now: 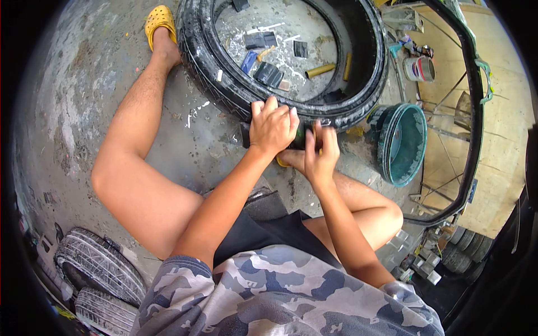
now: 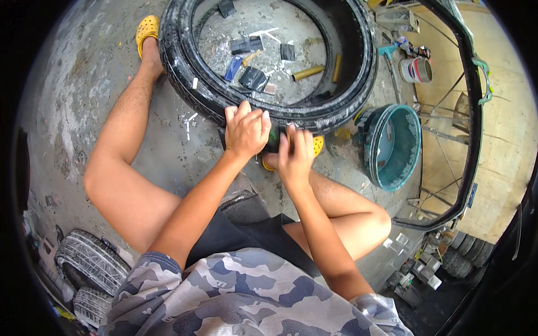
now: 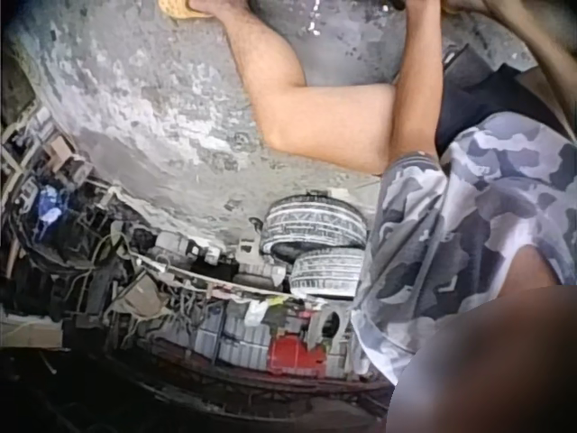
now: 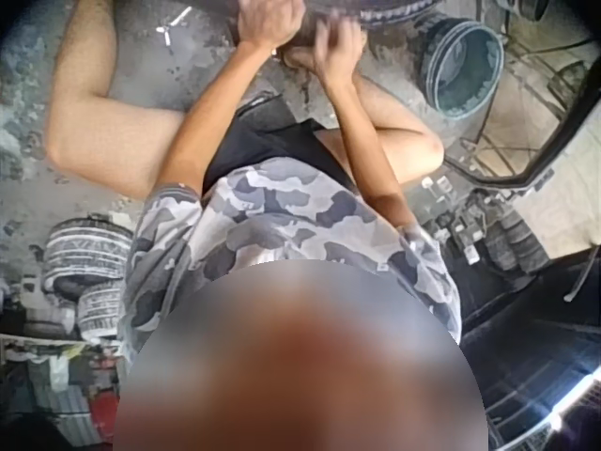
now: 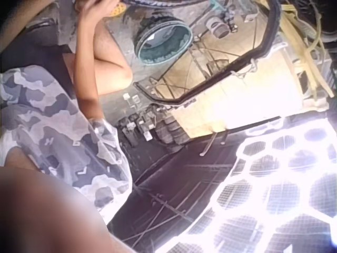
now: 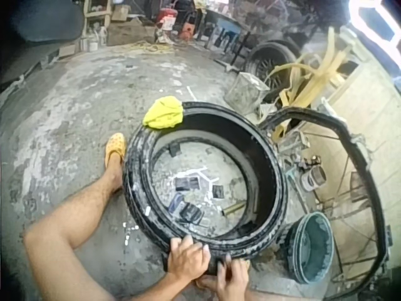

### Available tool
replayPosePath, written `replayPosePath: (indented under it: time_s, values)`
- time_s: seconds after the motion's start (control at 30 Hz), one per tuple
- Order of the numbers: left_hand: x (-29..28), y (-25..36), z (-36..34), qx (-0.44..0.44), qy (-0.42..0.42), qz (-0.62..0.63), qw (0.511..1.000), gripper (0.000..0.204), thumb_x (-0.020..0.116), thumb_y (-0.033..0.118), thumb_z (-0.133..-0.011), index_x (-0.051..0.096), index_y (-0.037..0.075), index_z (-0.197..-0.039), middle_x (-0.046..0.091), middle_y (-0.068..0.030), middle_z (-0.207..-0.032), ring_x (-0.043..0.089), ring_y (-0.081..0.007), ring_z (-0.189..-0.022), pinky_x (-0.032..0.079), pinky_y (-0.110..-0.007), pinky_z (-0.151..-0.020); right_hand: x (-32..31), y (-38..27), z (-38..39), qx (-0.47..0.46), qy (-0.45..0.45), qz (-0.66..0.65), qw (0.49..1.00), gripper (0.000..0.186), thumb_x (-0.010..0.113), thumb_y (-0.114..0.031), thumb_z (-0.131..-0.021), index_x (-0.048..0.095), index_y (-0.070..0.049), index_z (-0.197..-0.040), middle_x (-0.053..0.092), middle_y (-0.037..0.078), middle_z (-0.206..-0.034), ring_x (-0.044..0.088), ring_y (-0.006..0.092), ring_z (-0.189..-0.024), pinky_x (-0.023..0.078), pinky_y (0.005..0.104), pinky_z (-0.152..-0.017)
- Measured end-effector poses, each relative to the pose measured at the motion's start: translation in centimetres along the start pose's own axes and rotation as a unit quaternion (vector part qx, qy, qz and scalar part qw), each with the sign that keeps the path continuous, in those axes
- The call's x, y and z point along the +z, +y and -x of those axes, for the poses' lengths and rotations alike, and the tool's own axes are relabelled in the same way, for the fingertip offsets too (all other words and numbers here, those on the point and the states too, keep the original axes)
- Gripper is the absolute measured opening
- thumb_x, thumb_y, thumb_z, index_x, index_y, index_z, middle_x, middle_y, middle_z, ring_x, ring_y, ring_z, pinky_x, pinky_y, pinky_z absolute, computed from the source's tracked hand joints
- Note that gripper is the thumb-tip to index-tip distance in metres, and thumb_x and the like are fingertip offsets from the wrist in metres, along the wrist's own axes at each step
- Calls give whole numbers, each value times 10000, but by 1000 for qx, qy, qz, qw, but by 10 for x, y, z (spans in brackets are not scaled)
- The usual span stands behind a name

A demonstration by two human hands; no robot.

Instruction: The person is applying a patch to the inside of a tire casing, using a scraping tool and glue.

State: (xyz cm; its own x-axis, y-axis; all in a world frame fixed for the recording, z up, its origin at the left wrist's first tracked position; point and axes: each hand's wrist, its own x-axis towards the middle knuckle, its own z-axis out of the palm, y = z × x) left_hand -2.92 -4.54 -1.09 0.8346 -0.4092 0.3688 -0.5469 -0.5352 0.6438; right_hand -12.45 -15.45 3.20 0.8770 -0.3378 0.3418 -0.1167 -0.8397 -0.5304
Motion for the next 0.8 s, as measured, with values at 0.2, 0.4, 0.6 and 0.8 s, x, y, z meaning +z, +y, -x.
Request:
replayPosePath:
  time_s: [0.2, 0.4, 0.6, 0.8]
  values:
    - [-1, -1, 2, 3, 0, 4, 1000, 347, 525, 208, -931, 583, 74, -616, 602, -59, -667, 535, -255, -792, 348, -435, -761, -1, -5, 1, 24, -28, 2, 999, 260, 656, 17, -829, 636, 44, -1087, 587, 174, -855, 557, 355, -791, 461, 434, -722]
    - [-3, 2, 1, -4, 5, -4, 1000, 344, 531, 210, -927, 604, 70, -622, 622, -58, -682, 546, -255, -793, 359, -432, -761, 9, -30, -29, 92, -16, -27, 995, 178, 650, 21, -839, 637, 29, -1016, 590, 163, -848, 554, 338, -781, 453, 409, -706]
    - [3, -1, 1, 5, -4, 5, 1000, 351, 525, 210, -927, 601, 71, -613, 623, -55, -678, 535, -252, -794, 354, -438, -763, -10, -6, 13, 65, -35, -12, 997, 217, 661, 5, -846, 637, 41, -1059, 582, 164, -838, 563, 314, -750, 460, 402, -689]
    - [-4, -1, 3, 4, 8, 9, 1000, 359, 524, 204, -932, 601, 64, -611, 624, -65, -684, 542, -257, -786, 352, -431, -747, 2, -19, -7, 78, -10, -44, 996, 192, 667, 7, -861, 636, 53, -1045, 541, 122, -779, 516, 228, -678, 442, 342, -632]
